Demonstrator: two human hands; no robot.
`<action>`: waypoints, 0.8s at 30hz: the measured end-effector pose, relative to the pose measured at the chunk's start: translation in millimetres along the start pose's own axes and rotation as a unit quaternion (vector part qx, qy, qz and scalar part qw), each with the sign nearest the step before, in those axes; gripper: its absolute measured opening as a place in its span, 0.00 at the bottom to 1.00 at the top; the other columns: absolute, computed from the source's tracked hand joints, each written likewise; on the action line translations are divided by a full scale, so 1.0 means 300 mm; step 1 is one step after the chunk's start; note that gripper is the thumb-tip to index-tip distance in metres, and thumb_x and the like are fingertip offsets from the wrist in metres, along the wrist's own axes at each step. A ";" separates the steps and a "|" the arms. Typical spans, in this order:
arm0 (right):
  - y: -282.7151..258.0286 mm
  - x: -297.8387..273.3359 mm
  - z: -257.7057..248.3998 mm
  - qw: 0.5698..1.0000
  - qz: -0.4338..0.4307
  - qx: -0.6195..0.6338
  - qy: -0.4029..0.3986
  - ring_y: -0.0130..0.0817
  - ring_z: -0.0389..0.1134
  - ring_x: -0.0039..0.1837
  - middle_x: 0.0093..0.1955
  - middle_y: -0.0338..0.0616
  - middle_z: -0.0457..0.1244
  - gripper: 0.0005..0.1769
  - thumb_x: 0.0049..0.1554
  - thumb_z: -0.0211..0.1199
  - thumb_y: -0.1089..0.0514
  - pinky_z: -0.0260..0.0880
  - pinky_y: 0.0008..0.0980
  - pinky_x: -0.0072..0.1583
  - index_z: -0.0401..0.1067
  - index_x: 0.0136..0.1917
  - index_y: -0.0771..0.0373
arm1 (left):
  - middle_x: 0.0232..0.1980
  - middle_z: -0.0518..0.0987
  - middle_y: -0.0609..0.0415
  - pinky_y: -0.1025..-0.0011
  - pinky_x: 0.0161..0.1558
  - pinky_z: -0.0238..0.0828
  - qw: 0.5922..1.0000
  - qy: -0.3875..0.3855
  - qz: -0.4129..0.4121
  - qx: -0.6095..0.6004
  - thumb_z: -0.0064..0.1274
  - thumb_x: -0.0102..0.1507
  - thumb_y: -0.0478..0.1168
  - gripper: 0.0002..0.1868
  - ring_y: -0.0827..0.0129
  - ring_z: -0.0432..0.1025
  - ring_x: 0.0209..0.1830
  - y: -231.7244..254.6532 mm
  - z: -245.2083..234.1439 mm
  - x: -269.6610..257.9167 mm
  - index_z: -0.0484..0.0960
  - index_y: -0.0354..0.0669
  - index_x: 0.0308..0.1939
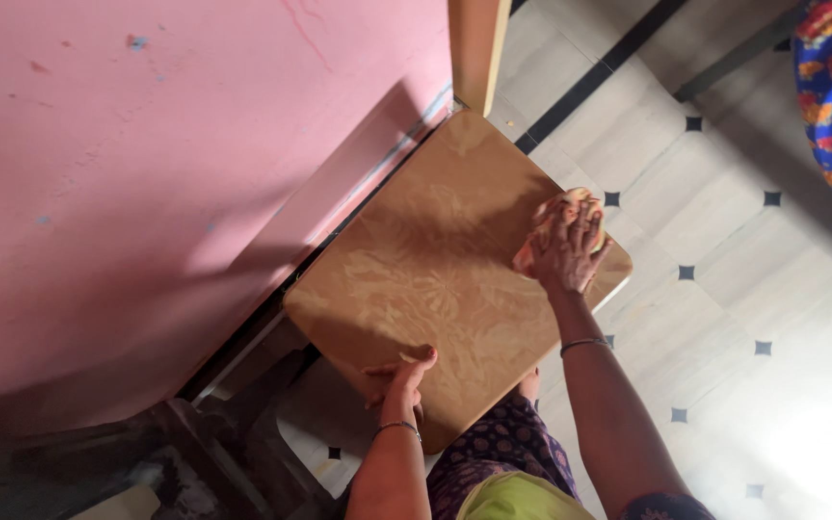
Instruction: The person wipes down a black plastic chair and a wooden stool using a cloth, then picks up a metal cup and a small bottle, and wipes the top surface of the stool again.
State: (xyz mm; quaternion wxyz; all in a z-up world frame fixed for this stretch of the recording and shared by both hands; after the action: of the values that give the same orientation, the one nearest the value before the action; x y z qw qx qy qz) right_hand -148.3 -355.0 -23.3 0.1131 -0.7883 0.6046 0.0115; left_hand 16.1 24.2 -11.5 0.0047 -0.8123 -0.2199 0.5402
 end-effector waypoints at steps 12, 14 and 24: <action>0.298 -0.174 -0.019 0.937 0.299 0.179 0.004 0.63 0.51 0.74 0.79 0.65 0.45 0.55 0.59 0.64 0.31 0.57 0.62 0.69 0.37 0.86 0.45 | 0.84 0.20 0.43 0.15 0.67 0.28 0.986 -0.018 0.004 -0.166 0.63 0.44 0.79 0.89 0.15 0.17 0.77 0.006 0.020 0.010 0.03 0.47 0.73; 0.291 -0.229 0.006 0.927 0.323 0.189 -0.013 0.61 0.58 0.70 0.70 0.65 0.53 0.59 0.59 0.65 0.31 0.60 0.59 0.67 0.32 0.87 0.44 | 0.83 0.18 0.44 0.16 0.67 0.30 0.990 -0.012 0.000 -0.143 0.62 0.46 0.80 0.88 0.12 0.20 0.76 0.003 0.014 -0.022 0.04 0.47 0.73; 0.074 -0.695 0.146 0.933 0.237 0.271 0.031 0.69 0.61 0.64 0.64 0.71 0.55 0.65 0.50 0.73 0.33 0.66 0.61 0.60 0.36 0.86 0.45 | 0.85 0.21 0.43 0.20 0.70 0.33 0.978 0.009 0.045 -0.202 0.69 0.45 0.71 0.91 0.22 0.24 0.80 -0.017 0.010 0.061 0.01 0.42 0.70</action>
State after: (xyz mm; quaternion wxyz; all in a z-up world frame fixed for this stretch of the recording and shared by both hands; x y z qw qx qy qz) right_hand -220.5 -153.7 -37.4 0.2975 -0.5617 0.7572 -0.1503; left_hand 17.5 34.6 -27.6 -0.1813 -0.8102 -0.2877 0.4775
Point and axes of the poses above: each hand's wrist, its own x-axis towards the middle knuckle, its own z-axis out of the palm, y = z × x, the point moved 6 cm from there along x, towards the middle knuckle
